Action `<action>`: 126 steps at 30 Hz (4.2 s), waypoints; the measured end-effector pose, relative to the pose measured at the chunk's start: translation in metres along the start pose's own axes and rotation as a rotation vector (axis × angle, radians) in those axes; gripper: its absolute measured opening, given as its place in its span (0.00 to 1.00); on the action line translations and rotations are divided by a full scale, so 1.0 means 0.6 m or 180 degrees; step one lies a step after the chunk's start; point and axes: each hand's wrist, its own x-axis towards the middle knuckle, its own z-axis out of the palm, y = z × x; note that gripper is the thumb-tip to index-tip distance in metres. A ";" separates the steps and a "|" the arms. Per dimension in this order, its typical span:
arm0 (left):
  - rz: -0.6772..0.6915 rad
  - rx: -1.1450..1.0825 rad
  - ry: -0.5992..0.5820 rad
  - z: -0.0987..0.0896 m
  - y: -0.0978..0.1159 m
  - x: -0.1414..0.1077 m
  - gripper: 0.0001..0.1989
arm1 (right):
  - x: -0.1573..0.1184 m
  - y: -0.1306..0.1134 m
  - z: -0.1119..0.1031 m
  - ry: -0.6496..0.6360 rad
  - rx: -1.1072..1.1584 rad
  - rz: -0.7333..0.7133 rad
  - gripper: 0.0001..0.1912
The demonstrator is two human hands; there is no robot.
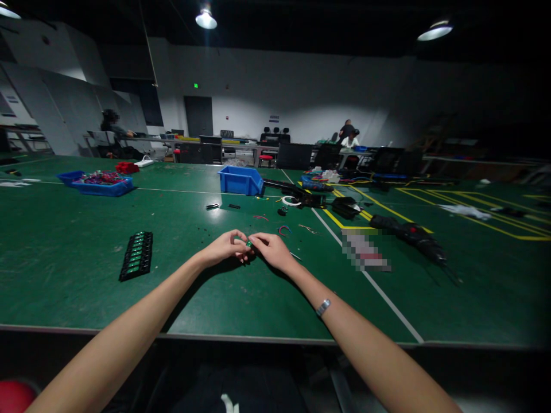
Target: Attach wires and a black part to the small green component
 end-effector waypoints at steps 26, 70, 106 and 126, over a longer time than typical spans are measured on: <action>0.0017 -0.0348 0.0369 -0.002 0.003 0.009 0.19 | 0.002 0.013 0.008 0.0115 0.0782 0.0279 0.20; 0.0154 -0.0063 0.0308 0.002 0.003 0.008 0.21 | 0.001 0.020 0.010 0.0128 0.0716 0.0326 0.20; 0.0232 -0.0100 0.0223 0.003 0.000 0.008 0.23 | 0.003 0.020 0.011 0.0057 0.0932 0.0437 0.23; 0.0450 -0.0137 0.0186 0.012 0.000 0.010 0.23 | 0.004 0.023 0.018 0.0109 0.1131 0.0484 0.25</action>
